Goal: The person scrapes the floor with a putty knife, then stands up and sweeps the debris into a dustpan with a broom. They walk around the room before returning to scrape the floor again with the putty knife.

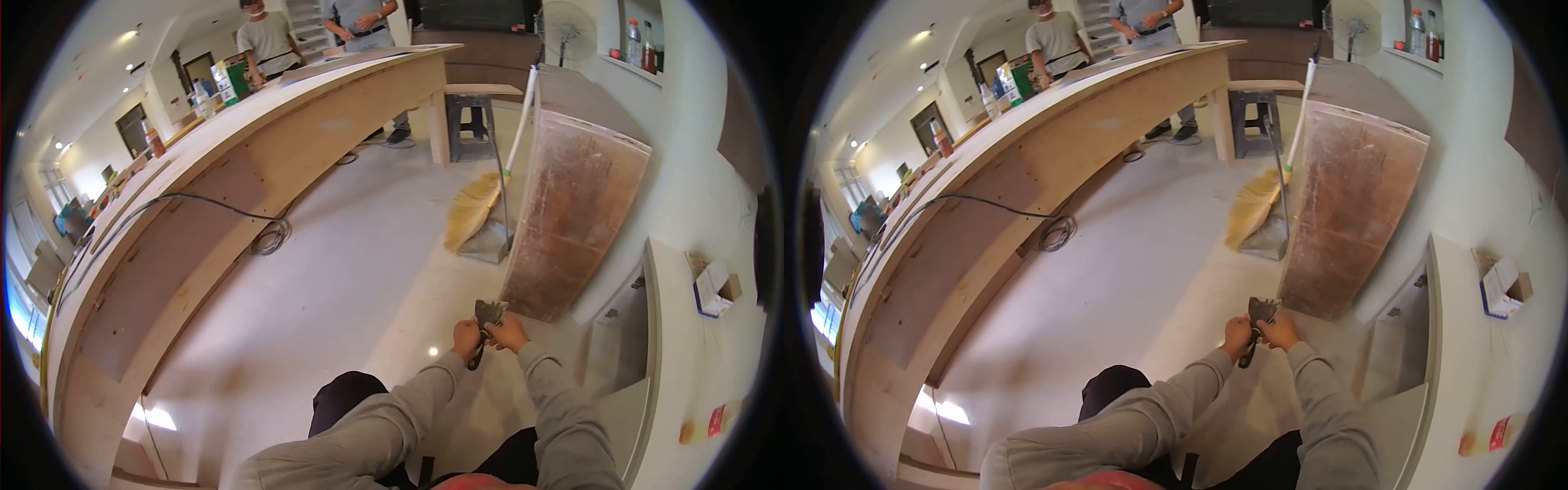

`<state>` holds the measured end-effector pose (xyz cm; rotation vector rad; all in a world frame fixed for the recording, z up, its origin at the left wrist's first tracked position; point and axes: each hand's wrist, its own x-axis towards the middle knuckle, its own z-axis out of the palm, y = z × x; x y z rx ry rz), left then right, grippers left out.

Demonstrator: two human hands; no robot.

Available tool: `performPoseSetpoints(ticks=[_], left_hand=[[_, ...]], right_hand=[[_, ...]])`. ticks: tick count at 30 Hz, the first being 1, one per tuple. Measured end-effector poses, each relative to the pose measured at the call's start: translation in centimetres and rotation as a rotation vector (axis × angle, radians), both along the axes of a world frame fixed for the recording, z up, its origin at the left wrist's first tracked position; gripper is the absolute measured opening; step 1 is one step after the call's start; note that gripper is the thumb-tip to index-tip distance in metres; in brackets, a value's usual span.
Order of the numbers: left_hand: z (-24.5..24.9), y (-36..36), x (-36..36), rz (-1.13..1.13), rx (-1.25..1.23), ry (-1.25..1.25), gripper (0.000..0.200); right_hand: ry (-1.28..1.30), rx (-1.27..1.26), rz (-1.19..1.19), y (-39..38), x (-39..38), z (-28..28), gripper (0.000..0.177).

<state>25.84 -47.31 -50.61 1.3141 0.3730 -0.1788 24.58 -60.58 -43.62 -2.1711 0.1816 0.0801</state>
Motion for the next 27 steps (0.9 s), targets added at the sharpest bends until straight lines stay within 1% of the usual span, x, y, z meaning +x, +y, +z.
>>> performPoseSetpoints(ticks=[1, 2, 4, 5, 7, 8, 9, 10, 12, 13, 14, 15, 17, 18, 19, 20, 21, 23, 24, 26, 27], left_hand=[[-1.1, -1.0, -0.1, -0.010, 0.174, -0.044, 0.029], [-0.4, -1.6, -0.7, -0.033, 0.162, -0.044, 0.029], [0.1, -3.1, -3.1, 0.100, -0.093, 0.151, 0.027], [-1.6, -3.8, -3.6, 0.117, -0.253, 0.057, 0.032], [-4.5, -4.7, -5.5, 0.064, -0.256, 0.136, 0.033], [-5.1, -4.7, -6.1, 0.033, -0.246, 0.175, 0.033], [-5.3, -4.6, -6.1, 0.007, -0.238, 0.203, 0.034], [-5.4, -4.4, -6.1, -0.016, -0.228, 0.224, 0.034], [-4.9, -4.1, -6.4, -0.037, -0.227, 0.232, 0.035], [-4.0, -3.8, -6.9, -0.034, -0.293, 0.324, 0.035], [-3.1, -3.6, -6.6, -0.020, -0.365, 0.407, 0.036], [-3.0, -3.1, -6.2, 0.004, -0.384, 0.382, 0.036], [-3.5, -2.6, -5.9, -0.215, -0.591, 0.262, 0.039], [-1.7, -2.0, -5.7, -0.187, -0.593, 0.247, 0.039], [1.9, -1.4, -6.0, -0.279, -0.566, 0.274, 0.037], [3.8, -1.0, -6.2, -0.373, -0.533, 0.306, 0.036], [3.4, -1.1, -6.0, -0.355, -0.524, 0.303, 0.036], [2.1, -1.9, -5.9, -0.614, -0.373, 0.168, 0.032], [1.4, -2.2, -6.2, -0.595, -0.365, 0.170, 0.032], [1.3, -1.9, -6.2, -0.595, -0.380, 0.199, 0.030], [1.2, -1.9, -6.3, -0.554, -0.372, 0.230, 0.028]], right_hand=[[0.291, 0.232, 0.047, -0.4, -0.8, 1.2, 0.043], [0.291, 0.224, 0.022, -1.1, -0.2, -0.1, 0.043], [0.216, 0.072, 0.098, -3.0, 0.1, -4.0, 0.032], [0.224, 0.091, 0.051, -2.4, -1.2, -1.3, 0.026], [0.224, 0.129, 0.032, -3.7, -0.6, -3.0, 0.020], [0.189, 0.128, -0.015, -3.8, -0.9, -2.5, 0.022], [0.144, 0.123, -0.054, -3.5, -1.0, -1.4, 0.024], [0.153, 0.118, -0.073, -3.4, -1.6, -0.2, 0.024], [0.196, 0.193, -0.148, -2.8, -2.2, 2.3, 0.023], [0.187, 0.185, -0.147, -3.1, -2.4, 2.2, 0.023], [0.207, 0.145, -0.094, -3.9, -2.5, 1.9, 0.022], [0.224, 0.102, -0.025, -4.2, -1.9, 1.7, 0.021], [0.239, 0.121, -0.011, -3.7, -3.0, 3.7, 0.021], [0.251, 0.139, -0.019, -3.7, -3.5, 3.7, 0.019], [0.261, 0.162, -0.032, -3.9, -3.8, 3.6, 0.018], [0.256, 0.168, -0.013, -4.0, -4.3, 3.9, 0.018], [0.275, 0.225, -0.033, -3.9, -5.0, 3.9, 0.018], [0.298, 0.291, -0.034, -5.1, -5.3, 2.3, 0.019], [0.344, 0.308, -0.037, -6.1, -5.2, 1.1, 0.020], [0.388, 0.323, -0.009, -5.6, -4.5, 0.9, 0.021], [0.409, 0.311, -0.013, -5.6, -4.7, 0.9, 0.023]])
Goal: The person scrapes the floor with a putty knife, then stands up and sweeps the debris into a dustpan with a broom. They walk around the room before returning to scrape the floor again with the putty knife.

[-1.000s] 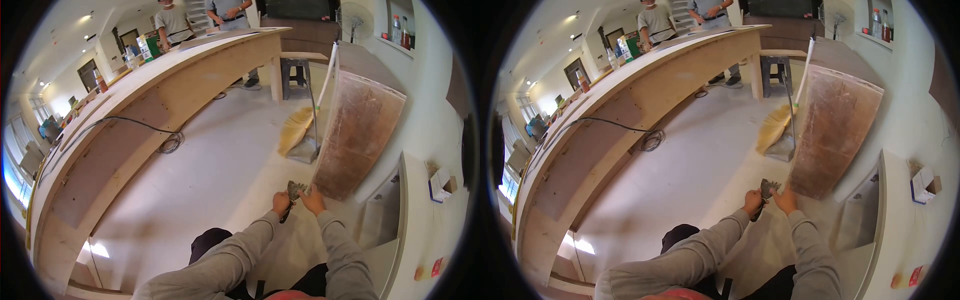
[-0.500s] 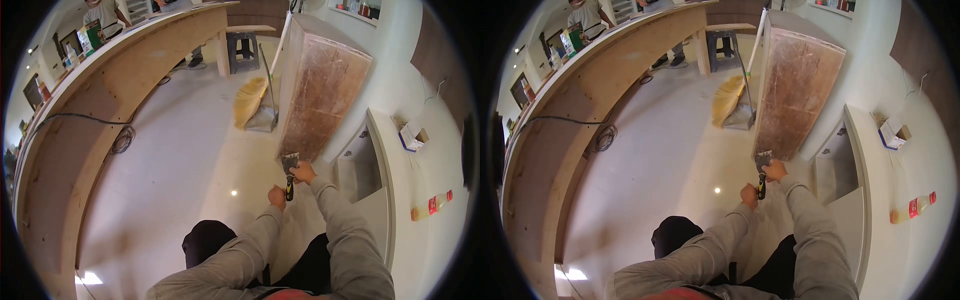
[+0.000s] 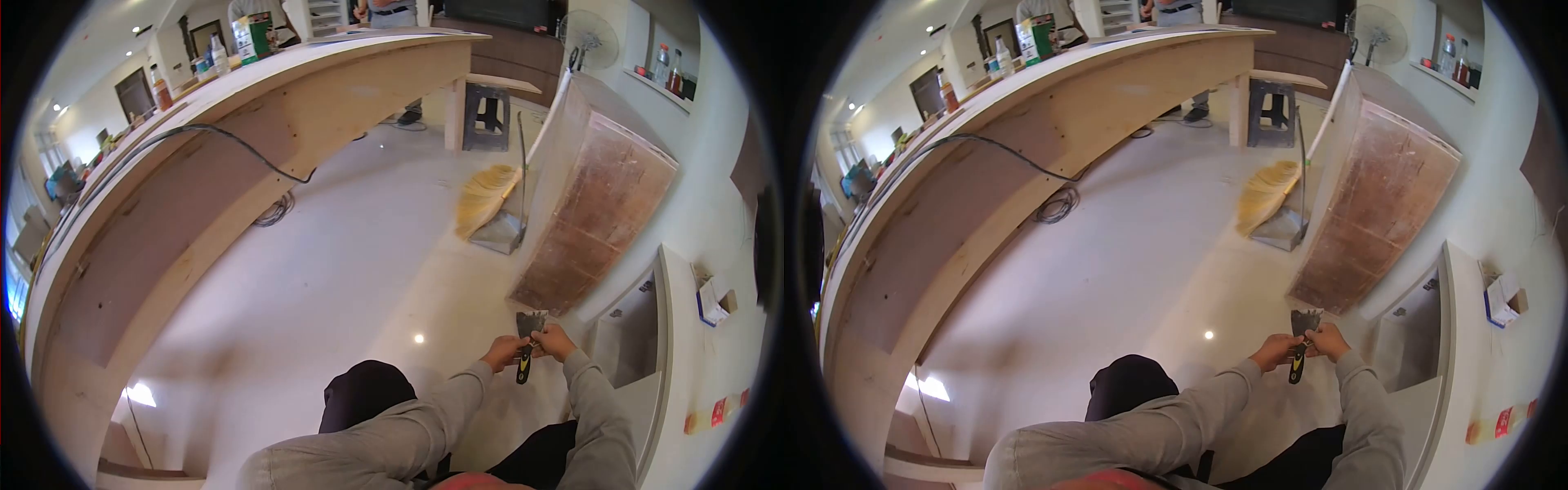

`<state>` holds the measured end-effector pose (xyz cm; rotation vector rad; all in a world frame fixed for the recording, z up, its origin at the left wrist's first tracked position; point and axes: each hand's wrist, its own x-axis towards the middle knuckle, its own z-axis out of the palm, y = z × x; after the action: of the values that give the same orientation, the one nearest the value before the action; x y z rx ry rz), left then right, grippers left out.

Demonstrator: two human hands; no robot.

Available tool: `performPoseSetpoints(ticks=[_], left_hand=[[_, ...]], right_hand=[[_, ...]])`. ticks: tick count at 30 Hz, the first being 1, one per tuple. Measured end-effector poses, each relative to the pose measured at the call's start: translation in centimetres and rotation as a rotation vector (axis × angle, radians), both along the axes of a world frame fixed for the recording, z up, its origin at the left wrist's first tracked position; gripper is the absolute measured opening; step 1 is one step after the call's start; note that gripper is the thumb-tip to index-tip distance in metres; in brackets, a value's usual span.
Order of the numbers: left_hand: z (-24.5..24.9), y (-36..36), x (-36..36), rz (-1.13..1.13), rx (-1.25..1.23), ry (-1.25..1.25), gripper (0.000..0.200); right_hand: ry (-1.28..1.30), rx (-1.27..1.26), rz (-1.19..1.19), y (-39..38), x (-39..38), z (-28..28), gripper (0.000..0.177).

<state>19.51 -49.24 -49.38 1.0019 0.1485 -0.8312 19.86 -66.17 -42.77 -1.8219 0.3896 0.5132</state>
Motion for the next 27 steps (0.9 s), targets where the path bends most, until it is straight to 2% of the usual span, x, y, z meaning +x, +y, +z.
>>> performPoseSetpoints(ticks=[6, 10, 12, 19, 25, 27], left_hand=[[0.2, 0.9, -0.4, 0.045, 0.080, 0.010, 0.026], [-1.5, 0.2, -0.5, 0.083, 0.115, 0.044, 0.026], [-1.0, 0.0, -1.4, 0.185, 0.023, 0.058, 0.024], [-3.8, -1.1, -1.4, 0.342, 0.017, 0.148, 0.019], [-2.9, -0.8, -1.9, 0.330, 0.129, 0.028, 0.015], [-2.8, -0.5, -1.6, 0.358, 0.270, 0.034, 0.024]], right_hand=[[0.003, 0.030, 0.060, 1.0, -0.5, 0.4, 0.024], [0.032, 0.004, 0.082, 1.4, -0.8, 1.0, 0.024], [0.033, -0.018, 0.089, 1.1, -0.8, 0.6, 0.024], [0.014, -0.084, 0.022, -0.6, -0.7, -1.5, 0.023], [0.013, -0.108, -0.014, -1.6, -0.8, -2.4, 0.023], [0.007, -0.112, -0.017, -1.8, -0.9, -2.2, 0.022]])
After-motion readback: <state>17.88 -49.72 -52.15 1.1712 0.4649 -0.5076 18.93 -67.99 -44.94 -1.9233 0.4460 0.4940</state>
